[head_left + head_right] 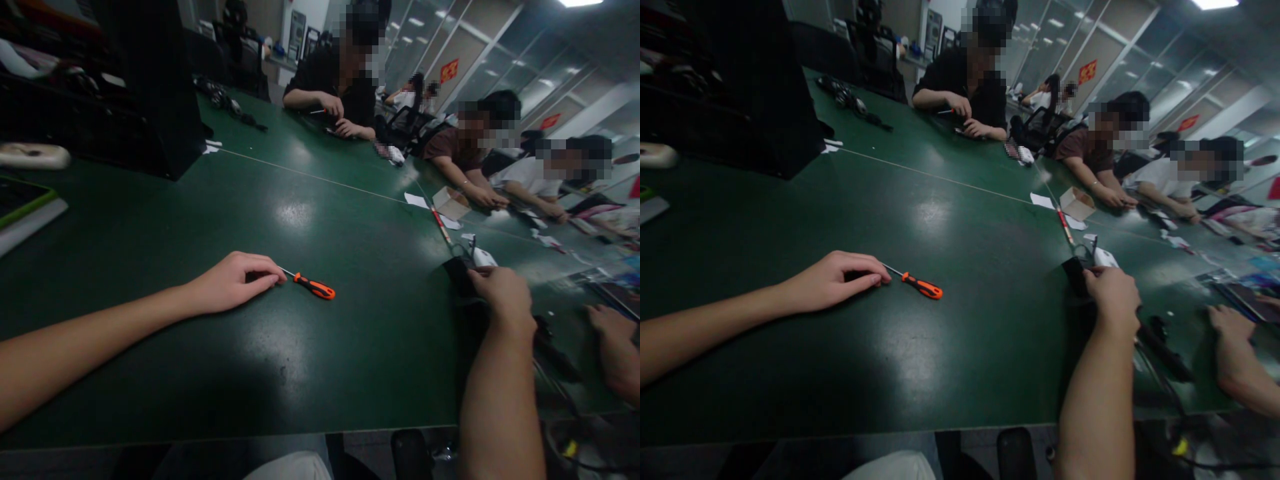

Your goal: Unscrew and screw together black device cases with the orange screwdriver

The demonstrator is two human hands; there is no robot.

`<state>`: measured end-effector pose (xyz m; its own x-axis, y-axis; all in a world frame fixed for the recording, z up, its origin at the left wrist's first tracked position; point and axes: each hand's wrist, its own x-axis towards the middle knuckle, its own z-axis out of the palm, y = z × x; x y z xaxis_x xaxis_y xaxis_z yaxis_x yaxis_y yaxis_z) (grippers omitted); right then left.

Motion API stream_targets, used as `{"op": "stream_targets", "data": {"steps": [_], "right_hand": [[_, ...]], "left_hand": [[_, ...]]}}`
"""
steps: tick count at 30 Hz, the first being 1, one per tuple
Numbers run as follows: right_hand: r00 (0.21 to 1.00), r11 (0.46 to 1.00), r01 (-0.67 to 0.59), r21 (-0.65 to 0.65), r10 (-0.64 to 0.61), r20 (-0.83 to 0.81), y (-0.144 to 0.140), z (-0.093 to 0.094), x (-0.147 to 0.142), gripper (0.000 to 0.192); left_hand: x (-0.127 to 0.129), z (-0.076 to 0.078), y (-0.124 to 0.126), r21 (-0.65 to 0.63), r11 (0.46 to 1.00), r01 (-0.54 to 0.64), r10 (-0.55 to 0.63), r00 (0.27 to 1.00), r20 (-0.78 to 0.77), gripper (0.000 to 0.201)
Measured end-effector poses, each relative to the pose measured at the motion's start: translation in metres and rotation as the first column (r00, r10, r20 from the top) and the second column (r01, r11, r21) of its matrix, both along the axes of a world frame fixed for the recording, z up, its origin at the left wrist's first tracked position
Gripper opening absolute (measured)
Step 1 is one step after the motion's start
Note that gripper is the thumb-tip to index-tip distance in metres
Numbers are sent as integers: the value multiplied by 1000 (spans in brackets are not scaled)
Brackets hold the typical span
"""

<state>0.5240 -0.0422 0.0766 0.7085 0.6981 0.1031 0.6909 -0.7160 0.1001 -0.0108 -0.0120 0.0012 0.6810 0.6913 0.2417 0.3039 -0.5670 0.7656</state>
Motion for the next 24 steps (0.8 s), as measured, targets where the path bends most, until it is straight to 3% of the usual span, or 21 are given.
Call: {"op": "stream_targets", "data": {"steps": [13,19,24], "right_hand": [[983,974,-183,-135,180,-34,16,-5,17,47],[964,946,-262,-189,265,-10,12,-6,18,62],[959,928,-268,-261,282,16,21,-11,19,55]], "left_hand": [[0,-1,1,18,1000,16,-16,1000,-11,26],[0,0,0,26,1000,15,-14,1000,-12,26],[0,-1,0,39,999,5,-5,1000,-11,26]]}}
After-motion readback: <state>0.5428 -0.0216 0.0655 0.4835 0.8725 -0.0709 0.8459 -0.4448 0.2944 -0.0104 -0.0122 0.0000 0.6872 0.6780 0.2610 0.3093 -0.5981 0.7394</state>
